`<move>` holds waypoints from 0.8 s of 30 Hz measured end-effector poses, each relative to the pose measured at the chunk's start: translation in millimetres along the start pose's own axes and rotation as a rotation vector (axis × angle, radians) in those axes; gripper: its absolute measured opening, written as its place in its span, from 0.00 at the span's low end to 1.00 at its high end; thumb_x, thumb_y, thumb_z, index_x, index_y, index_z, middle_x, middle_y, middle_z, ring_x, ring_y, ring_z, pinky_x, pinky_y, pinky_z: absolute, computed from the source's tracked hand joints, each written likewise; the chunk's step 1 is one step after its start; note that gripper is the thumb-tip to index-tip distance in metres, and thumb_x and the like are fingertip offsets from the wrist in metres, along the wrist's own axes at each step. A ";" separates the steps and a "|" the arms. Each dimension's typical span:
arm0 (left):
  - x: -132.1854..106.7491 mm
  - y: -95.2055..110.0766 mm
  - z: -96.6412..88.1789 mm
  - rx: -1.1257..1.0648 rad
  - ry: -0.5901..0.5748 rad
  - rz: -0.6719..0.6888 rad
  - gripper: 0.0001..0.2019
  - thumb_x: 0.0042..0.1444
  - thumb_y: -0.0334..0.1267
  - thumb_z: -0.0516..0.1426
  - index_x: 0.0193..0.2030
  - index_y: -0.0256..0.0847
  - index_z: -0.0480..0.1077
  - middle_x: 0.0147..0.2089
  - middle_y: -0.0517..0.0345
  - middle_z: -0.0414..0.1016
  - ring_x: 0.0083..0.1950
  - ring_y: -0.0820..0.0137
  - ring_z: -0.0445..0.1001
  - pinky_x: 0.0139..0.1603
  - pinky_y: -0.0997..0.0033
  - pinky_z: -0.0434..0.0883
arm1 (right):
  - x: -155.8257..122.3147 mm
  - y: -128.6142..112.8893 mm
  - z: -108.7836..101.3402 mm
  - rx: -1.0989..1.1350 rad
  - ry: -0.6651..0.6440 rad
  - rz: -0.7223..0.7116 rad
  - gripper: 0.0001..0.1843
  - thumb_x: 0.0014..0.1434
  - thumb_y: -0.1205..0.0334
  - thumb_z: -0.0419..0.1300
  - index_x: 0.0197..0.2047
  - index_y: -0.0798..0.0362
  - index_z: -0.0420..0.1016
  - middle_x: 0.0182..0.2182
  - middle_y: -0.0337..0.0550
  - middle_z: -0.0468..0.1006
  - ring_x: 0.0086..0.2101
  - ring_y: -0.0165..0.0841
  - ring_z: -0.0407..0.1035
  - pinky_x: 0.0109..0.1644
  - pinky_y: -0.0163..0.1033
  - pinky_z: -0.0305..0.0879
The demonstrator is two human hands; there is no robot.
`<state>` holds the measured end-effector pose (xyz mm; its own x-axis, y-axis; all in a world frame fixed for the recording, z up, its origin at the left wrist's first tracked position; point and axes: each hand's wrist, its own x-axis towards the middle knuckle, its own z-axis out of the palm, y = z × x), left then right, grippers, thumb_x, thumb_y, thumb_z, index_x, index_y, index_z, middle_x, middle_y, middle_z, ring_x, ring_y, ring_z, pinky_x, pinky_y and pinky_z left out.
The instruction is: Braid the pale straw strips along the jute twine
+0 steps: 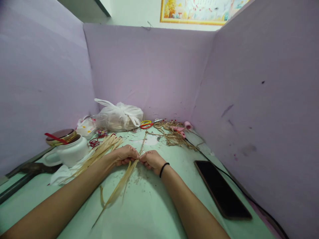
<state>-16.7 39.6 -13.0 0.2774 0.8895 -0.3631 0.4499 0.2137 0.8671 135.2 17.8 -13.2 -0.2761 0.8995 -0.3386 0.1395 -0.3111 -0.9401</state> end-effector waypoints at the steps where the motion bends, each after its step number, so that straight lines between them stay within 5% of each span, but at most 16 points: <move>1: -0.5 0.6 0.3 -0.015 -0.024 0.001 0.13 0.32 0.42 0.59 0.20 0.36 0.62 0.14 0.68 0.55 0.13 0.83 0.48 0.13 0.79 0.43 | 0.5 0.4 -0.3 0.004 -0.006 0.001 0.07 0.43 0.75 0.53 0.18 0.58 0.63 0.12 0.33 0.62 0.12 0.18 0.47 0.13 0.25 0.38; 9: -1.4 0.8 0.0 -0.025 -0.081 0.027 0.10 0.33 0.40 0.57 0.19 0.36 0.62 0.13 0.68 0.54 0.13 0.83 0.46 0.13 0.79 0.41 | 1.1 1.5 0.4 0.018 -0.013 -0.005 0.05 0.46 0.71 0.55 0.20 0.60 0.66 0.15 0.39 0.69 0.13 0.18 0.50 0.13 0.26 0.41; 24: -7.8 8.7 -1.4 0.173 -0.023 0.001 0.06 0.36 0.37 0.56 0.18 0.37 0.65 0.11 0.68 0.53 0.12 0.81 0.48 0.12 0.78 0.45 | 2.3 5.7 6.8 0.015 0.046 -0.036 0.07 0.43 0.70 0.56 0.17 0.58 0.63 0.11 0.33 0.65 0.11 0.17 0.44 0.13 0.28 0.35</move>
<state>-16.2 35.1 -2.2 0.2968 0.8796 -0.3718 0.5887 0.1380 0.7965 128.9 16.0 -19.7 -0.2370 0.9232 -0.3025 0.1161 -0.2822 -0.9523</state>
